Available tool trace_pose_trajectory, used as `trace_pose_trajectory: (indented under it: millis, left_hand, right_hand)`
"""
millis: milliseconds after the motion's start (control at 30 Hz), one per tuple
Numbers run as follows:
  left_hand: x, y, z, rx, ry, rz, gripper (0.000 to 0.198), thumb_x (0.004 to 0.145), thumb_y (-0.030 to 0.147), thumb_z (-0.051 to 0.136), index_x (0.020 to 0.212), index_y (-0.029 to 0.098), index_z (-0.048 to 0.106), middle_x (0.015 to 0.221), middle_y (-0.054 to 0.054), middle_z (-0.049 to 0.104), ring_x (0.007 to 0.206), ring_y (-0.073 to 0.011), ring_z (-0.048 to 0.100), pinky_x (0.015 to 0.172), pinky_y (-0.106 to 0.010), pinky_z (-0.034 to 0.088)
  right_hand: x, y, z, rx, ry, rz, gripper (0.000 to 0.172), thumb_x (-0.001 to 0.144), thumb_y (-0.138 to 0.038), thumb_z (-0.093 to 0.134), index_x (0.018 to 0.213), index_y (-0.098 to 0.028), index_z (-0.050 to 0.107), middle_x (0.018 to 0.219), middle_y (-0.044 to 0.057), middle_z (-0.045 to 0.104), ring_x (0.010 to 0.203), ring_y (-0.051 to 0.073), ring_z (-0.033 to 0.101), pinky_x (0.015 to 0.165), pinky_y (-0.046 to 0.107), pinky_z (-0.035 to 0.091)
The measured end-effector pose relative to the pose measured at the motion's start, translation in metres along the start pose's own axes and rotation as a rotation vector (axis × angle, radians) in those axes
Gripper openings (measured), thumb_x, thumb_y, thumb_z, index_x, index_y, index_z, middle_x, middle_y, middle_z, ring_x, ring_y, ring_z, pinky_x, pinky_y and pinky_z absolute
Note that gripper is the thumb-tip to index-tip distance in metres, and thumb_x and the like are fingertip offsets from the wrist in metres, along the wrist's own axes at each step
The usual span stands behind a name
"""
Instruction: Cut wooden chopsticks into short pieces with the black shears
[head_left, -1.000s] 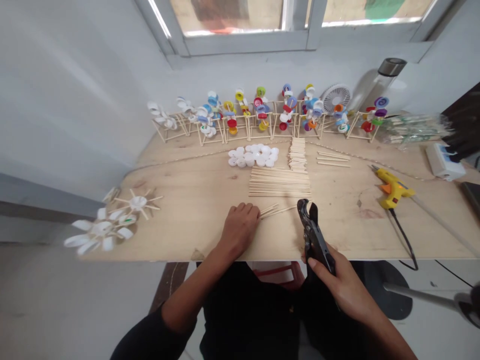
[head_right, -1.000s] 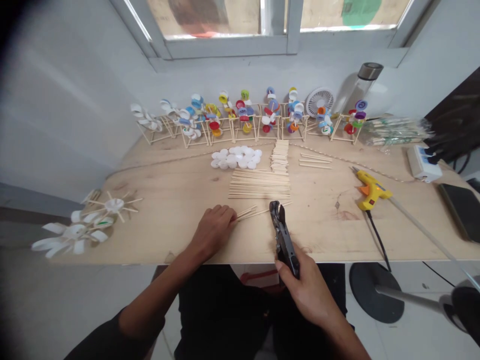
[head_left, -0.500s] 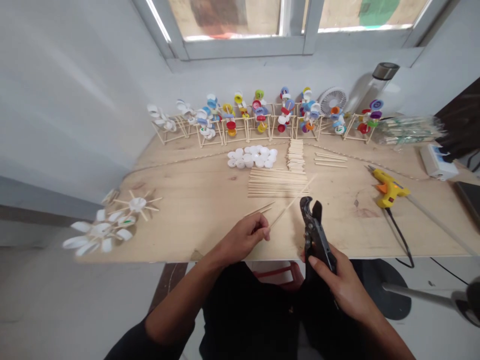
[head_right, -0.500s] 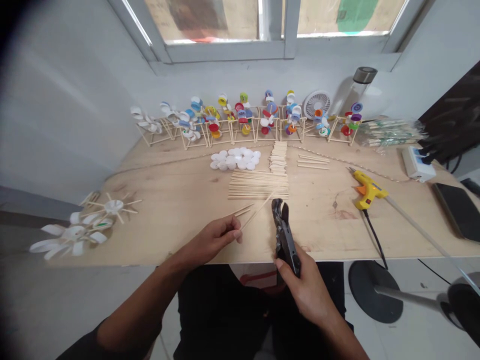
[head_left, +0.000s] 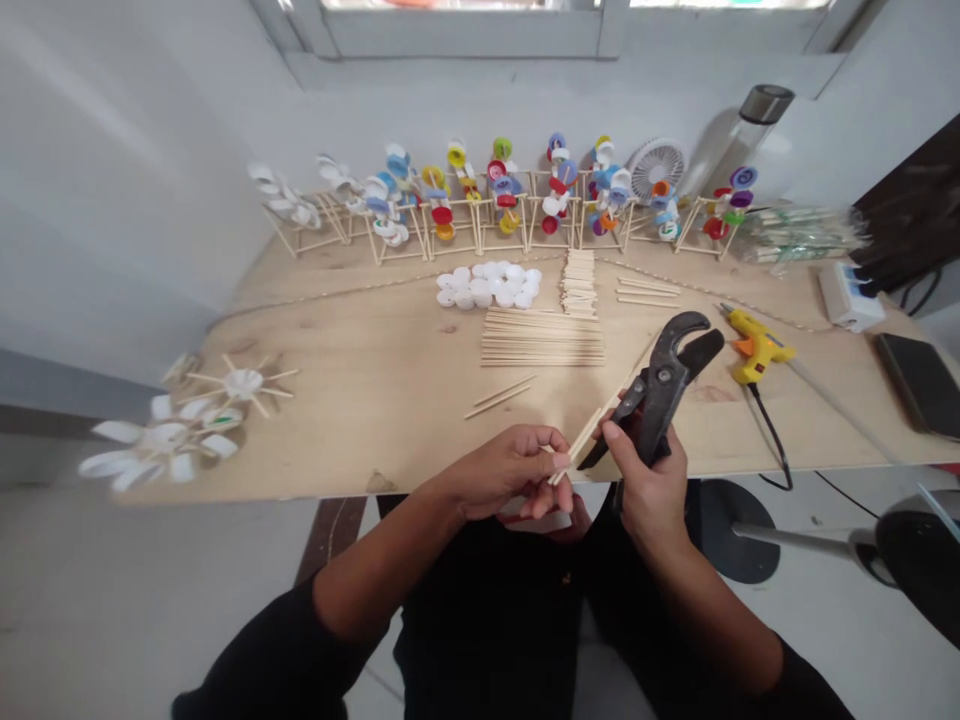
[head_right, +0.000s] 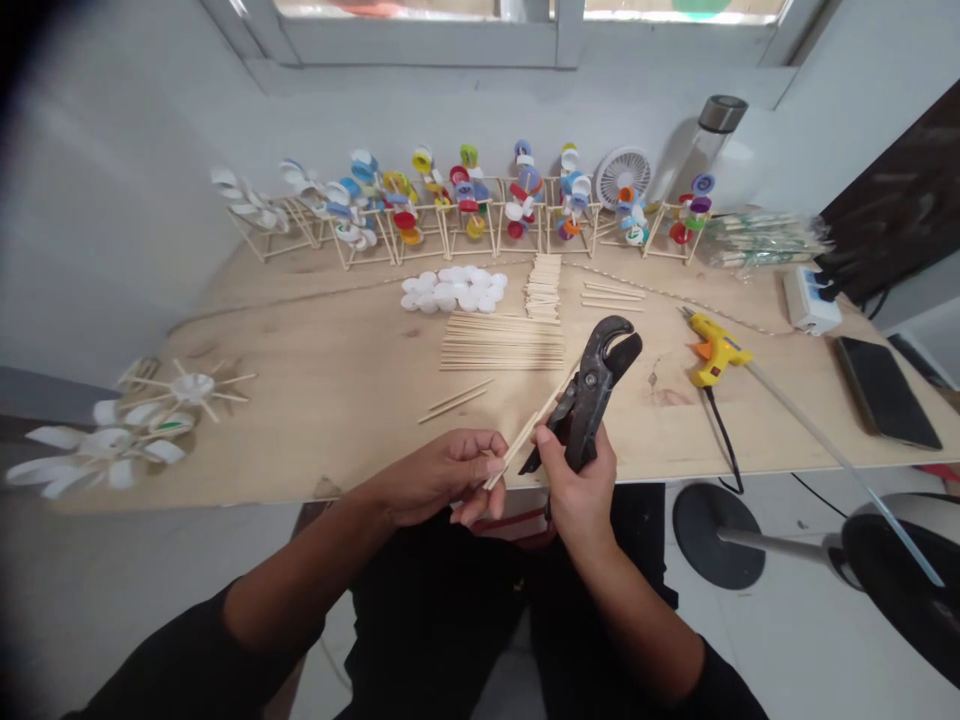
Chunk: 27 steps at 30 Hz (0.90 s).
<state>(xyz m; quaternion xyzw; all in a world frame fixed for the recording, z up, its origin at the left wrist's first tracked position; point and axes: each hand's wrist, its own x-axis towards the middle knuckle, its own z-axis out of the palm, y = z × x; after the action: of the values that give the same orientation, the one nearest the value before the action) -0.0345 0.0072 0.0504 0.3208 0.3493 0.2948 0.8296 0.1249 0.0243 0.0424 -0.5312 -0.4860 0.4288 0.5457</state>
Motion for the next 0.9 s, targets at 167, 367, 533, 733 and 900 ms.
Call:
trace_pose_trajectory:
  millis: [167, 367, 533, 733, 900]
  left_hand:
    - [0.002, -0.001, 0.006, -0.011, 0.013, -0.010, 0.018, 0.080, 0.030, 0.056, 0.077, 0.017, 0.043, 0.060, -0.003, 0.066, 0.038, -0.0064, 0.052, 0.035, -0.013, 0.036]
    - [0.004, -0.001, 0.007, -0.022, 0.037, -0.021, 0.019, 0.079, 0.028, 0.058, 0.078, 0.017, 0.042, 0.063, -0.002, 0.065, 0.040, -0.0080, 0.056, 0.037, -0.014, 0.039]
    - [0.005, -0.001, 0.008, -0.047, 0.062, -0.020, 0.016, 0.080, 0.026, 0.057, 0.078, 0.017, 0.043, 0.064, -0.003, 0.066, 0.043, -0.0085, 0.058, 0.039, -0.015, 0.041]
    - [0.007, -0.001, 0.007, -0.070, 0.050, -0.014, 0.016, 0.079, 0.025, 0.057, 0.078, 0.017, 0.044, 0.064, -0.004, 0.067, 0.043, -0.0091, 0.058, 0.039, -0.015, 0.042]
    - [0.008, 0.000, 0.007, -0.064, 0.057, -0.009, 0.016, 0.078, 0.026, 0.058, 0.077, 0.017, 0.045, 0.063, -0.003, 0.067, 0.042, -0.0089, 0.058, 0.038, -0.014, 0.041]
  right_hand:
    - [0.004, 0.001, 0.005, 0.023, 0.075, -0.015, 0.015, 0.070, -0.026, 0.068, 0.079, -0.017, 0.061, 0.082, 0.001, 0.064, 0.076, 0.014, 0.058, 0.074, 0.027, 0.045]
    - [0.006, 0.003, 0.010, 0.032, 0.137, -0.017, 0.019, 0.068, -0.025, 0.069, 0.082, -0.016, 0.060, 0.080, 0.000, 0.061, 0.069, 0.012, 0.055, 0.070, 0.025, 0.045]
    - [0.005, 0.004, 0.011, 0.035, 0.162, -0.010, 0.022, 0.068, -0.025, 0.068, 0.087, -0.016, 0.061, 0.082, 0.001, 0.062, 0.069, 0.012, 0.055, 0.070, 0.025, 0.046]
    - [0.003, 0.007, 0.015, 0.065, 0.194, -0.005, 0.029, 0.067, -0.026, 0.069, 0.093, -0.016, 0.062, 0.087, 0.003, 0.063, 0.074, 0.014, 0.058, 0.075, 0.027, 0.047]
    - [0.003, 0.008, 0.016, 0.054, 0.203, -0.018, 0.031, 0.069, -0.026, 0.068, 0.097, -0.016, 0.061, 0.088, 0.003, 0.063, 0.077, 0.014, 0.059, 0.076, 0.028, 0.047]
